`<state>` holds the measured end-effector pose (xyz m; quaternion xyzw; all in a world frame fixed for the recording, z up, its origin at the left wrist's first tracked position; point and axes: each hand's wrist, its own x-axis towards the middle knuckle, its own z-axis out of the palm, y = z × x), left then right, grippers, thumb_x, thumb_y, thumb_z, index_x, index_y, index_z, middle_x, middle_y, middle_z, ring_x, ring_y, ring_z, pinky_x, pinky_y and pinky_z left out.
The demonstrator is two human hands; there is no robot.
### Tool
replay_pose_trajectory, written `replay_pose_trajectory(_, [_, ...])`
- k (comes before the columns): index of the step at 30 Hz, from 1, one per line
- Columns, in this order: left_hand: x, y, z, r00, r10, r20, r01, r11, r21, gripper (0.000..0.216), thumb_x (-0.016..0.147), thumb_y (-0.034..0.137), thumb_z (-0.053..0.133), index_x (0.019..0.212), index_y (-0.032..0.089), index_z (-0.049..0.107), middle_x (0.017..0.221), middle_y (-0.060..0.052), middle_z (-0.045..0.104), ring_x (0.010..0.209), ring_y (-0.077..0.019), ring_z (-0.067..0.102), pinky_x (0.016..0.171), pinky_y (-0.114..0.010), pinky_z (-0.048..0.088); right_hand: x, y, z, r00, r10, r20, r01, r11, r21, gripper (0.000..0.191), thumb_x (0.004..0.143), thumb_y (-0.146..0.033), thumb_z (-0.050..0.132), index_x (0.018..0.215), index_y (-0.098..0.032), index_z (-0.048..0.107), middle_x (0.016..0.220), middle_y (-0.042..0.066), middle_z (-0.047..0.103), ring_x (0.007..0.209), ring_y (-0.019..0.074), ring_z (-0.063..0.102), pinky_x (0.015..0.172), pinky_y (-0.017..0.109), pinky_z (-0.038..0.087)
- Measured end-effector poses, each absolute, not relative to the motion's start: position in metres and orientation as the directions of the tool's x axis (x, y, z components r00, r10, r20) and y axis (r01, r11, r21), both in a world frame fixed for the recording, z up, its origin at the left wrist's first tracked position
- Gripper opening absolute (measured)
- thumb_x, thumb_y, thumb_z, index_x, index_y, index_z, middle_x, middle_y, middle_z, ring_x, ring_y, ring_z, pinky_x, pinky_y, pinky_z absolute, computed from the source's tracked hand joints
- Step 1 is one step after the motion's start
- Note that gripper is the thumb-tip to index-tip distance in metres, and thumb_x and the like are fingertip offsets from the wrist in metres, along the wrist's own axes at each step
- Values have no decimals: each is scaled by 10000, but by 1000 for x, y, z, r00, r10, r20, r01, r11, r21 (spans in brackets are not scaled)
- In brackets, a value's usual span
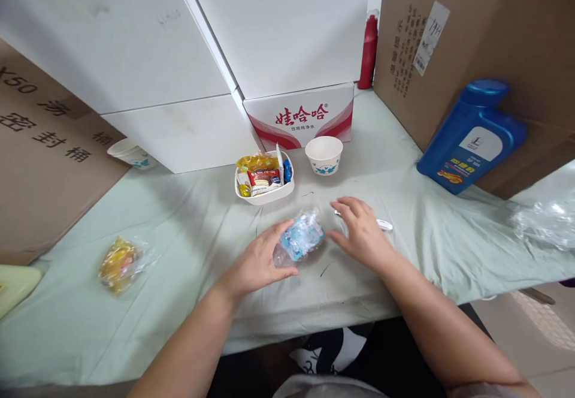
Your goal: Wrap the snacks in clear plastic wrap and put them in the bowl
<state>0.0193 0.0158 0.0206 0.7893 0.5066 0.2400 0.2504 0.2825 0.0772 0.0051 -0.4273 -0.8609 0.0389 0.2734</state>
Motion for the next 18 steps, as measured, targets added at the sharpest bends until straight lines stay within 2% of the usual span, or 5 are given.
replay_pose_trajectory(2, [22, 16, 17, 456, 872, 176, 627, -455, 632, 715, 753, 213, 722, 1403, 249, 426, 1424, -97, 526, 1320, -286, 478, 1167, -516, 268, 270, 67, 10, -626, 629, 461, 542, 776, -323, 661, 836, -463, 669, 1392, -176, 456, 1450, 178, 453, 1374, 342, 360, 1054, 528, 374])
replay_pose_trajectory(7, [6, 22, 18, 194, 924, 330, 647, -373, 665, 208, 875, 220, 540, 1040, 214, 666, 1067, -78, 712, 1050, -233, 644, 980, -407, 481, 263, 63, 14, -665, 589, 458, 445, 806, -390, 151, 940, -198, 496, 989, -220, 637, 1166, 90, 683, 1183, 268, 576, 983, 489, 431])
replay_pose_trajectory(10, [-5, 25, 23, -49, 927, 373, 693, -237, 681, 142, 858, 277, 571, 916, 201, 676, 916, -53, 722, 882, -203, 670, 852, -334, 526, 269, 71, 9, -454, 708, 541, 507, 704, -497, 155, 943, -196, 469, 939, -220, 623, 1035, 96, 713, 1012, 245, 650, 885, 446, 492])
replay_pose_trajectory(14, [-5, 24, 27, -115, 892, 438, 699, -240, 673, 126, 862, 290, 566, 857, 211, 664, 867, -31, 709, 842, -185, 658, 825, -315, 522, 275, 73, 7, -269, 777, 569, 544, 610, -576, 174, 939, -230, 463, 983, -236, 631, 987, 85, 718, 954, 246, 666, 858, 439, 514])
replay_pose_trajectory(18, [-6, 18, 31, -4, 860, 510, 494, -441, 749, 102, 870, 284, 564, 810, 212, 605, 934, -58, 692, 995, -227, 640, 920, -385, 493, 280, 67, 23, -421, 680, 600, 378, 733, -566, 227, 930, -181, 407, 985, -239, 619, 950, 70, 704, 1042, 240, 639, 937, 448, 473])
